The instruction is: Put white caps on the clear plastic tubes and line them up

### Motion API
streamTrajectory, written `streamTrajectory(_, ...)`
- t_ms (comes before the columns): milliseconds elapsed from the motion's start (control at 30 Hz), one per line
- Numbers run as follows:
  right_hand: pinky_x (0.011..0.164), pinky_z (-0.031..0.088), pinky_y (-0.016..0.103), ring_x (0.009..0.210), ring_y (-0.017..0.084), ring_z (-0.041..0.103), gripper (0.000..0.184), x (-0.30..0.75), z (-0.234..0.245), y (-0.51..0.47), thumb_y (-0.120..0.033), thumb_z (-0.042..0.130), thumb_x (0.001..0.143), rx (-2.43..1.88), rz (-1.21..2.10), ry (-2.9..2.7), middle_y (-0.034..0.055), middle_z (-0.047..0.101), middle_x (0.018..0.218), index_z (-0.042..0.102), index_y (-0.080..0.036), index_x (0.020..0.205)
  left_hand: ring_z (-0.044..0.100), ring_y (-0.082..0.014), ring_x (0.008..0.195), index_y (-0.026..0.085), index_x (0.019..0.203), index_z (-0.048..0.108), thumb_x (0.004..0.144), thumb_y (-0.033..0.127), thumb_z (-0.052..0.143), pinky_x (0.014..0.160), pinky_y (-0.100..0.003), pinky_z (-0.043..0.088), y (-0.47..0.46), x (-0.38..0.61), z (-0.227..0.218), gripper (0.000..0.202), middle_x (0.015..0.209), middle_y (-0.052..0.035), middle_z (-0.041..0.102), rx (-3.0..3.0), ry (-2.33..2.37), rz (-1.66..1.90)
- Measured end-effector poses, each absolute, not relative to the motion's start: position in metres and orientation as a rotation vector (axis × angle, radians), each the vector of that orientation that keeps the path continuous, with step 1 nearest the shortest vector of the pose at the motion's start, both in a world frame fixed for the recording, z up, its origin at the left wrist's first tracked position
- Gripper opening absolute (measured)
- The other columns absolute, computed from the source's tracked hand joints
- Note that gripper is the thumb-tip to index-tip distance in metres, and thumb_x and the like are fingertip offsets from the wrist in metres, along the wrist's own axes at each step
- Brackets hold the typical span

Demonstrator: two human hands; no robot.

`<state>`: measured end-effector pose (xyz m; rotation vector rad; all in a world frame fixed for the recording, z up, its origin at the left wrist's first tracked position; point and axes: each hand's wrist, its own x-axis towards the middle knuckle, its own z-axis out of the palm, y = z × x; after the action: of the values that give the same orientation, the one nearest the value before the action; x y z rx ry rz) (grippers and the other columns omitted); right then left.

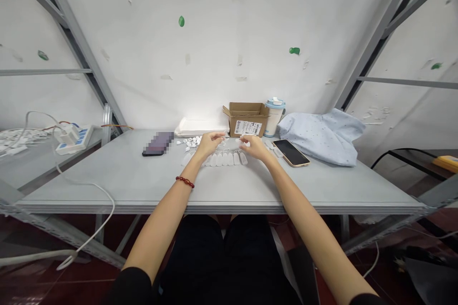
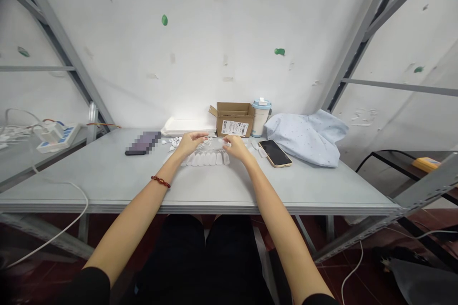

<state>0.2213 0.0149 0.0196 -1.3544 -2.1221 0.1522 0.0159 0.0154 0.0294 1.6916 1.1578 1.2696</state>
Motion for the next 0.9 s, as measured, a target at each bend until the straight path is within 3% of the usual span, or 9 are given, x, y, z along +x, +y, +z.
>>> streamTrajectory(900, 0.068, 0.042, 0.025, 0.069, 0.013, 0.057, 0.022, 0.200, 0.030, -0.003, -0.025, 0.067, 0.074, -1.226, 0.328, -2.009, 0.0025, 0.067, 0.079, 0.069, -0.014, 0.093, 0.063, -0.0214, 0.094, 0.014, 0.088, 0.071, 0.065, 0.026, 0.073, 0.088, -0.036, 0.048, 0.012, 0.024, 0.025, 0.025, 0.096, -0.0084, 0.072, 1.620, 0.909, 1.284)
